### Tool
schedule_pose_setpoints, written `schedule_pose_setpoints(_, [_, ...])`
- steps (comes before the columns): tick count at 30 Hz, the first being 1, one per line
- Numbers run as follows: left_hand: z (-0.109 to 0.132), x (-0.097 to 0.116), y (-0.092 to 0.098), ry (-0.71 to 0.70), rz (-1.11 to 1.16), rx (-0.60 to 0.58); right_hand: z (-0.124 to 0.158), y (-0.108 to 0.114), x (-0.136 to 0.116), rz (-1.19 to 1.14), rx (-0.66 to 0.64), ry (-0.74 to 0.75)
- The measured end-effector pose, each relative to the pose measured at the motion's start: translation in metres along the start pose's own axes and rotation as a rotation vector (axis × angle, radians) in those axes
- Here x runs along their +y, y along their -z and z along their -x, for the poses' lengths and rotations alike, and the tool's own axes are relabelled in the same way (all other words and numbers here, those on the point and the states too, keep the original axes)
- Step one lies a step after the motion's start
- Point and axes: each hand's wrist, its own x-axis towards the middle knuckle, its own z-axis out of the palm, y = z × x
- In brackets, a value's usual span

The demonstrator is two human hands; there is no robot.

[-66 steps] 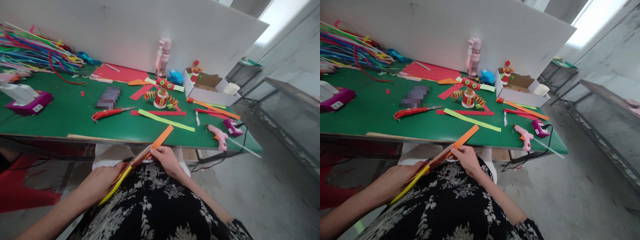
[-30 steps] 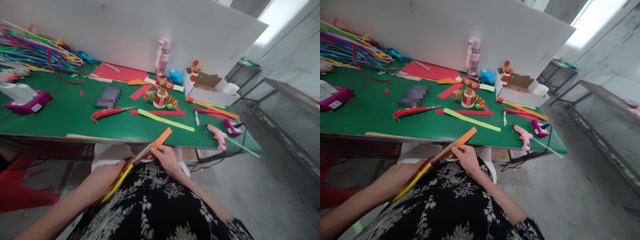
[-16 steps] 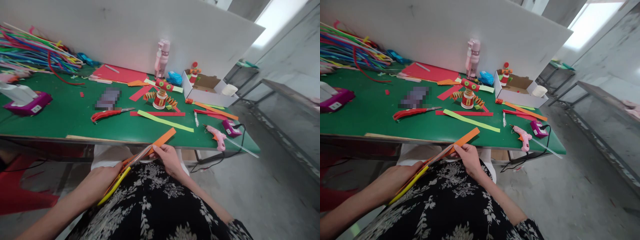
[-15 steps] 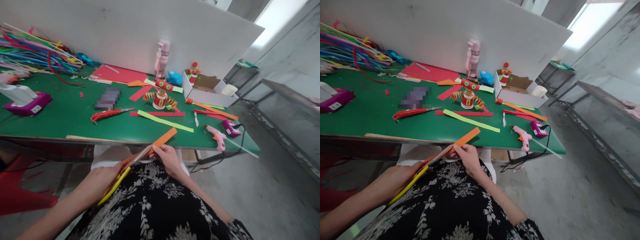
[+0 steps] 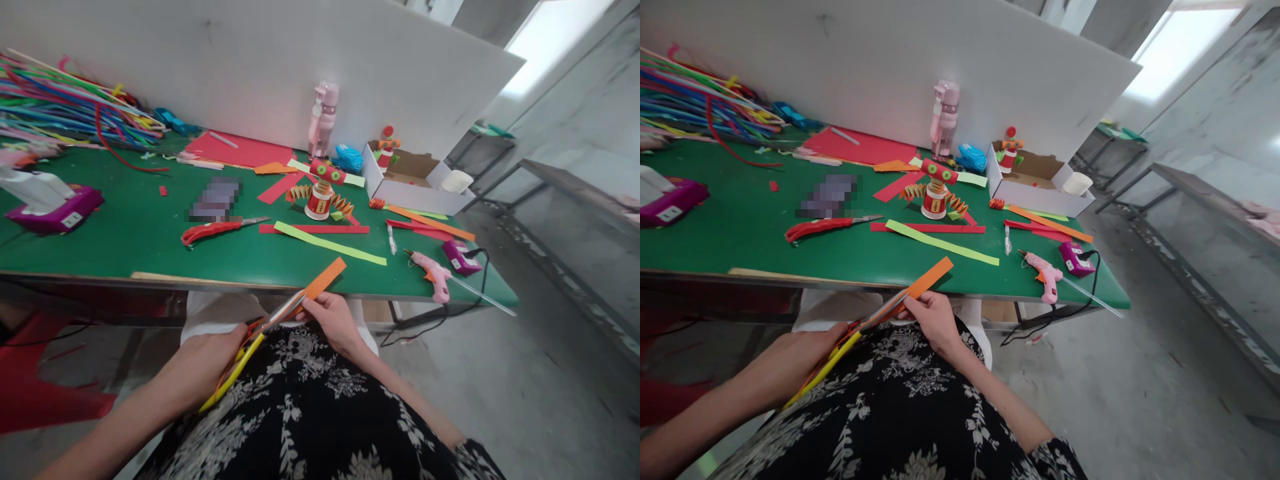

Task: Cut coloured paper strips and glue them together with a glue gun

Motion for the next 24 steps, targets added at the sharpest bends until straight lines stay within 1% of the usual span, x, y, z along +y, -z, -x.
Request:
schedule_pose_setpoints(3, [-0.002,0.005,0.005,0.006,-0.009,-0.035,0.000,0.000,0.001,-0.007,-0.006,-0.005])
schedule_pose_setpoints(7, [-0.003,0.009,0.008,-0.001,-0.021,-0.046,0.000,0.000,0.002,-0.017,-0.007,-0.012])
schedule_pose_setpoints(17, [-0.001,0.012,0.008,0.015,-0.014,-0.061,0.000,0.000,0.005,-0.006,-0.028,-0.011])
schedule_pose_setpoints(24, [-0.002,0.012,0.007,0.025,-0.034,-0.049,0.001,0.000,0.004,0.003,-0.021,0.002])
